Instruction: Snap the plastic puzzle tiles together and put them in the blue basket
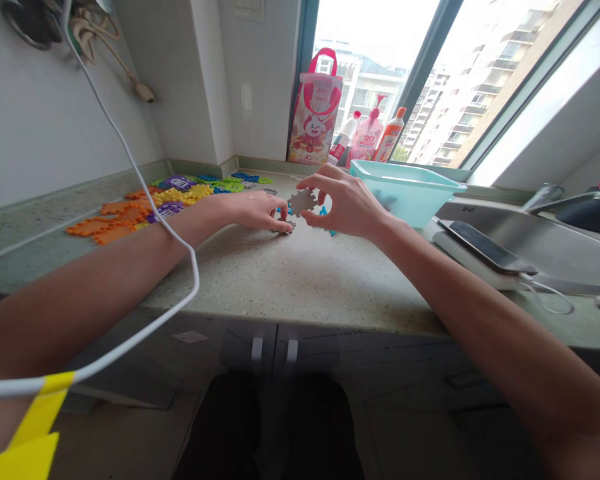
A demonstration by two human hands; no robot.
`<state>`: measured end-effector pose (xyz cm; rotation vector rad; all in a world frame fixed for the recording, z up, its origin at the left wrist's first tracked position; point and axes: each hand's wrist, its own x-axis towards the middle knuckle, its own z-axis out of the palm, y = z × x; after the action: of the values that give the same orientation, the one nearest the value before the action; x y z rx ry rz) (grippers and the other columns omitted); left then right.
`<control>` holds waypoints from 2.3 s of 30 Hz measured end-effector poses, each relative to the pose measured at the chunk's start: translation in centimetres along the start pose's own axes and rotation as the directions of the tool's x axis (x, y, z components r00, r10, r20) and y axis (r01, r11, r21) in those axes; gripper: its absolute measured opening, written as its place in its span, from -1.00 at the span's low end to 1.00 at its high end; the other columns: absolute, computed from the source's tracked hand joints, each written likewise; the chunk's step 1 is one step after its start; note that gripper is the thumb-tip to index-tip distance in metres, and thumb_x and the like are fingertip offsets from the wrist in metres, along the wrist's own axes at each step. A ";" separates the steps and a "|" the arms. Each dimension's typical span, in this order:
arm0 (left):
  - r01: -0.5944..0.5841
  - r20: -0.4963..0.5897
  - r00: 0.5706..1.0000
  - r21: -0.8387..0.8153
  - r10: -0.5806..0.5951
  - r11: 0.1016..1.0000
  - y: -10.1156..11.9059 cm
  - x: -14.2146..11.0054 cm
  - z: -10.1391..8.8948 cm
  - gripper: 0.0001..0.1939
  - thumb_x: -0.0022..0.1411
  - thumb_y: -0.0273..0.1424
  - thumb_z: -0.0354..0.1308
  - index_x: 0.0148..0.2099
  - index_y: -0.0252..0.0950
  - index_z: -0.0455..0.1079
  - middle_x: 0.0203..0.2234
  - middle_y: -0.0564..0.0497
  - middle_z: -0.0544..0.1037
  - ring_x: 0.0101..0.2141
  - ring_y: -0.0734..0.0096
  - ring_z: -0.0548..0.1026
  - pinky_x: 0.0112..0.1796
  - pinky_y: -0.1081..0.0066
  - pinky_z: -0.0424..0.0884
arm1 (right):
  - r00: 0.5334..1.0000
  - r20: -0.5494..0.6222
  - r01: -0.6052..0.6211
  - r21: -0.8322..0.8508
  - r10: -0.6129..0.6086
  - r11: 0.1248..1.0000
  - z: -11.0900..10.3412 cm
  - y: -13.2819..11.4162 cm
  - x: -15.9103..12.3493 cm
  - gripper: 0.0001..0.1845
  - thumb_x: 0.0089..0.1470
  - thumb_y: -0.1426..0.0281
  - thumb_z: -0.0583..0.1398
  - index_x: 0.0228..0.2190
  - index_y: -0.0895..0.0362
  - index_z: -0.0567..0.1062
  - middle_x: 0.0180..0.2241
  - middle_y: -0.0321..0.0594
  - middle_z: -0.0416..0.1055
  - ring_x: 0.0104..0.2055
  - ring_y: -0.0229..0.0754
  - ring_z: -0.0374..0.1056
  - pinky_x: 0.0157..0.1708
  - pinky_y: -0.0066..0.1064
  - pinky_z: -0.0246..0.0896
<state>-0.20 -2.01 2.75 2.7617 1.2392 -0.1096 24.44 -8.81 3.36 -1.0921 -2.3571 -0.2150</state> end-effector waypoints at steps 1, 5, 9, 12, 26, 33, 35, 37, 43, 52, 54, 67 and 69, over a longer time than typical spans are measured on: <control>0.007 -0.001 1.000 0.000 -0.007 1.000 0.1 0.0 0.0 -0.21 0.28 0.33 0.08 0.24 -0.14 0.52 -0.07 -0.12 0.68 -0.10 0.06 0.61 -0.13 0.29 0.34 | 0.999 -0.003 -0.048 -0.030 0.048 0.998 -0.4 0.0 0.0 -0.43 0.17 0.15 0.30 0.20 -0.05 0.55 0.16 -0.06 0.44 -0.04 0.06 0.44 -0.06 -0.12 0.28; 0.023 -0.003 1.000 0.001 -0.023 1.000 0.2 0.0 0.0 -0.20 0.26 0.34 0.09 0.22 -0.15 0.53 -0.09 -0.13 0.69 -0.09 0.03 0.60 -0.14 0.29 0.33 | 0.980 -0.057 -0.194 -0.128 0.188 0.973 -1.6 0.3 0.1 -0.36 0.22 0.12 0.25 0.30 -0.09 0.47 0.29 -0.03 0.36 0.08 0.19 0.43 -0.04 -0.05 0.29; 0.018 -0.014 1.000 0.007 -0.018 1.000 0.0 0.0 0.1 -0.21 0.26 0.34 0.08 0.21 -0.14 0.54 -0.10 -0.13 0.69 -0.10 0.06 0.60 -0.16 0.31 0.32 | 0.964 -0.132 -0.251 -0.170 0.231 0.953 -2.2 1.8 0.2 -0.35 0.23 0.12 0.23 0.31 -0.05 0.48 0.29 0.01 0.36 0.08 0.21 0.44 -0.05 -0.01 0.32; 0.011 -0.011 1.000 0.010 -0.011 1.000 -0.1 0.0 0.1 -0.22 0.28 0.33 0.08 0.21 -0.15 0.54 -0.07 -0.13 0.69 -0.10 0.07 0.61 -0.18 0.31 0.31 | 0.953 -0.168 -0.282 -0.188 0.252 0.941 -2.2 3.1 0.3 -0.38 0.22 0.11 0.24 0.26 -0.03 0.52 0.25 0.03 0.38 0.06 0.22 0.45 -0.06 0.02 0.33; 0.008 -0.019 1.000 0.027 -0.007 1.000 0.0 0.0 0.1 -0.23 0.29 0.33 0.08 0.20 -0.15 0.54 -0.05 -0.14 0.68 -0.11 0.07 0.61 -0.19 0.30 0.30 | 0.940 -0.177 -0.322 -0.184 0.290 0.929 -1.5 5.8 0.2 -0.53 0.21 0.08 0.25 0.08 -0.06 0.64 0.05 -0.02 0.48 -0.04 0.17 0.46 -0.06 0.08 0.35; 0.010 -0.019 1.000 0.029 -0.010 1.000 0.2 0.0 0.2 -0.23 0.30 0.31 0.07 0.22 -0.15 0.54 -0.04 -0.15 0.68 -0.11 0.06 0.61 -0.17 0.29 0.33 | 0.945 -0.119 -0.324 -0.183 0.306 0.928 -1.0 6.4 0.0 -0.53 0.18 0.03 0.29 0.01 -0.02 0.70 0.00 -0.02 0.52 -0.08 0.14 0.47 -0.05 0.08 0.36; 0.005 -0.022 1.000 0.031 -0.004 1.000 0.1 0.1 0.3 -0.24 0.30 0.32 0.06 0.21 -0.13 0.54 -0.04 -0.14 0.69 -0.12 0.07 0.61 -0.18 0.30 0.32 | 0.945 -0.108 -0.325 -0.188 0.309 0.927 -0.8 6.5 -0.1 -0.53 0.17 0.01 0.29 -0.04 0.00 0.72 -0.04 -0.03 0.53 -0.09 0.12 0.47 -0.04 0.08 0.36; -0.006 -0.026 1.000 0.037 0.007 0.999 0.0 0.2 0.4 -0.24 0.31 0.33 0.05 0.19 -0.13 0.54 -0.05 -0.13 0.69 -0.14 0.09 0.61 -0.19 0.30 0.32 | 0.946 -0.103 -0.322 -0.191 0.307 0.927 -0.7 6.5 -0.1 -0.54 0.17 0.00 0.29 -0.05 0.00 0.72 -0.05 -0.04 0.53 -0.09 0.13 0.47 -0.04 0.09 0.37; -0.014 -0.032 0.999 0.036 0.015 0.999 -0.1 0.3 0.5 -0.25 0.31 0.32 0.05 0.19 -0.14 0.53 -0.07 -0.14 0.69 -0.16 0.09 0.61 -0.20 0.30 0.32 | 0.940 -0.171 -0.326 -0.187 0.296 0.927 -1.6 5.8 0.1 -0.52 0.26 0.03 0.22 0.07 -0.02 0.66 0.10 0.01 0.48 -0.02 0.18 0.49 0.02 0.13 0.37; -0.004 -0.025 1.000 0.030 0.005 1.000 0.0 0.2 0.5 -0.23 0.30 0.35 0.03 0.19 -0.13 0.52 -0.09 -0.13 0.70 -0.15 0.09 0.60 -0.20 0.30 0.30 | 0.905 -0.259 -0.393 -0.209 0.337 0.896 -2.9 8.2 -0.2 -0.44 0.28 0.01 0.23 0.17 0.02 0.59 0.13 0.05 0.44 0.05 0.21 0.48 0.07 0.13 0.39; -0.006 -0.027 1.000 0.031 0.007 0.999 0.0 0.2 0.5 -0.23 0.30 0.34 0.04 0.19 -0.13 0.52 -0.08 -0.14 0.69 -0.15 0.09 0.60 -0.21 0.30 0.30 | 0.900 -0.255 -0.408 -0.211 0.353 0.888 -2.6 8.5 -0.2 -0.51 0.27 0.02 0.23 0.06 0.03 0.65 0.05 0.02 0.48 0.04 0.22 0.47 0.07 0.16 0.37; 0.007 -0.014 1.000 0.033 -0.007 0.999 0.1 0.2 0.4 -0.19 0.30 0.34 0.04 0.27 -0.13 0.52 -0.04 -0.15 0.68 -0.11 0.05 0.60 -0.12 0.28 0.32 | 0.896 -0.234 -0.425 -0.211 0.377 0.880 -2.5 8.4 -0.2 -0.64 0.26 0.11 0.27 -0.08 0.03 0.73 -0.02 0.01 0.58 0.05 0.24 0.46 0.07 0.16 0.34; 0.010 -0.014 1.000 0.037 -0.009 0.999 0.2 0.1 0.3 -0.18 0.30 0.34 0.04 0.27 -0.14 0.52 -0.05 -0.16 0.68 -0.12 0.04 0.60 -0.13 0.29 0.32 | 0.901 -0.235 -0.416 -0.229 0.365 0.880 -2.4 8.5 -0.2 -0.64 0.26 0.12 0.27 -0.08 0.03 0.73 -0.01 0.00 0.58 0.05 0.23 0.46 0.06 0.13 0.34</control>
<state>0.06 -2.09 2.45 2.7930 1.2662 -0.1163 31.85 -4.20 4.65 -1.5835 -1.9268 -0.4813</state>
